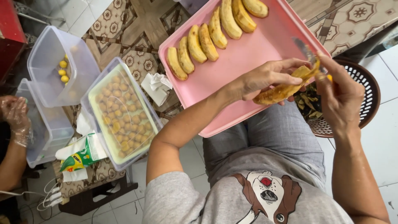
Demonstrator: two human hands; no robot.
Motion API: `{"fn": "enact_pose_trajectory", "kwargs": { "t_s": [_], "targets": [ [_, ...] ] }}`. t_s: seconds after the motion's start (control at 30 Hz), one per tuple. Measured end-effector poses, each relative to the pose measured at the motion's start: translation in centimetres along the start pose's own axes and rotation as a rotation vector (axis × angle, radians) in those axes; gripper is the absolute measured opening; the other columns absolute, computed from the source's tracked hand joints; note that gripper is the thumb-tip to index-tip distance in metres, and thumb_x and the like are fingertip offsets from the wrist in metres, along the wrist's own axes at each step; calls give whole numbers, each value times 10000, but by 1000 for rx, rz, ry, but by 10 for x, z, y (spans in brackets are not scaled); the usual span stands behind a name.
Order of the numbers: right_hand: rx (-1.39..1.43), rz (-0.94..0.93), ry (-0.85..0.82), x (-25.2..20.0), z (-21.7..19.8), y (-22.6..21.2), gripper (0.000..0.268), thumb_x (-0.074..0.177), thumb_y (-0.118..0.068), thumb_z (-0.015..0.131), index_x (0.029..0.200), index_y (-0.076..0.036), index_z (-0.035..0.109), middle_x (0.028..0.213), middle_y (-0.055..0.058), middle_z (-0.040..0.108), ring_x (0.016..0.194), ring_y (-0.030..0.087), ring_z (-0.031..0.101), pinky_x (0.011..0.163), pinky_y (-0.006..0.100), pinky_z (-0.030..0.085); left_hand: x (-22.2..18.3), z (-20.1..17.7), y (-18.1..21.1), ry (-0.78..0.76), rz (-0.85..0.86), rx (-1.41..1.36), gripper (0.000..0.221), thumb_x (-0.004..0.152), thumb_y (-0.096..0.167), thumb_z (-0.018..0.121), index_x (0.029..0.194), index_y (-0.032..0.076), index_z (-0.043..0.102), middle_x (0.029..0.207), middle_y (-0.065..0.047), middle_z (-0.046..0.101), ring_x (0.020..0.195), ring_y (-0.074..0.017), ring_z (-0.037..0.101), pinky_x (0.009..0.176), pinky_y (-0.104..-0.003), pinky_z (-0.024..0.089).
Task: Peeling bananas and placing the peeled fruit onto a pink tray
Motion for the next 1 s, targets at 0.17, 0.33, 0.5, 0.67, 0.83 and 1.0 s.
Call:
{"fn": "enact_pose_trajectory", "kwargs": {
  "t_s": [0.17, 0.33, 0.5, 0.67, 0.83, 1.0],
  "targets": [
    [-69, -2, 98, -24, -33, 26, 403, 1224, 71, 491, 1624, 115, 509, 927, 180, 584, 711, 202, 505, 576, 282, 410, 29, -52, 22, 43, 192, 694, 696, 750, -67, 749, 1328, 162, 436, 1244, -172, 683, 834, -217, 727, 571, -245, 645],
    [-189, 376, 202, -83, -65, 121, 365, 1377, -173, 304, 1503, -27, 614, 877, 20, 485, 715, 119, 445, 639, 235, 399, 67, -125, 64, 170, 161, 1367, 214, 960, 25, 556, 1067, 143, 413, 795, 3, 537, 582, -131, 592, 465, -284, 519],
    [-31, 549, 195, -112, -63, 203, 585, 1187, -78, 554, 1686, 43, 274, 954, 142, 506, 695, 163, 431, 503, 267, 326, 101, -170, 83, 271, 329, 1872, 698, 838, 215, 787, 1424, 93, 429, 1128, -22, 737, 1039, -266, 662, 936, -416, 518],
    [114, 905, 128, -128, -42, 289, 318, 1183, -275, 476, 1344, -1, 483, 749, 54, 423, 583, 134, 384, 462, 281, 295, 125, -188, 75, 299, 147, 2038, 419, 638, -7, 781, 976, 124, 571, 1061, -76, 590, 1052, -303, 580, 1047, -589, 371],
    [276, 1081, 16, -130, -25, 326, 702, 1198, -614, 215, 1191, -26, 598, 604, -7, 330, 516, 116, 321, 477, 284, 223, 123, -188, 74, 324, 338, 2223, 412, 522, 30, 844, 849, 143, 620, 1109, -129, 499, 1065, -329, 443, 924, -574, 392],
    [736, 1249, 39, -176, -16, 438, 602, 1165, -705, 283, 1283, -135, 439, 752, -72, 384, 538, -5, 364, 428, 153, 294, 92, -172, 95, 314, 370, 2089, 956, 472, 105, 927, 1291, 150, 435, 1199, -100, 509, 1097, -346, 458, 1063, -699, 286]
  ]
}}
Point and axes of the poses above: each hand's wrist, its own x-axis towards the middle knuckle, its own z-axis out of the palm, y = z × x, the point moved 8 cm from there along x, towards the middle knuckle
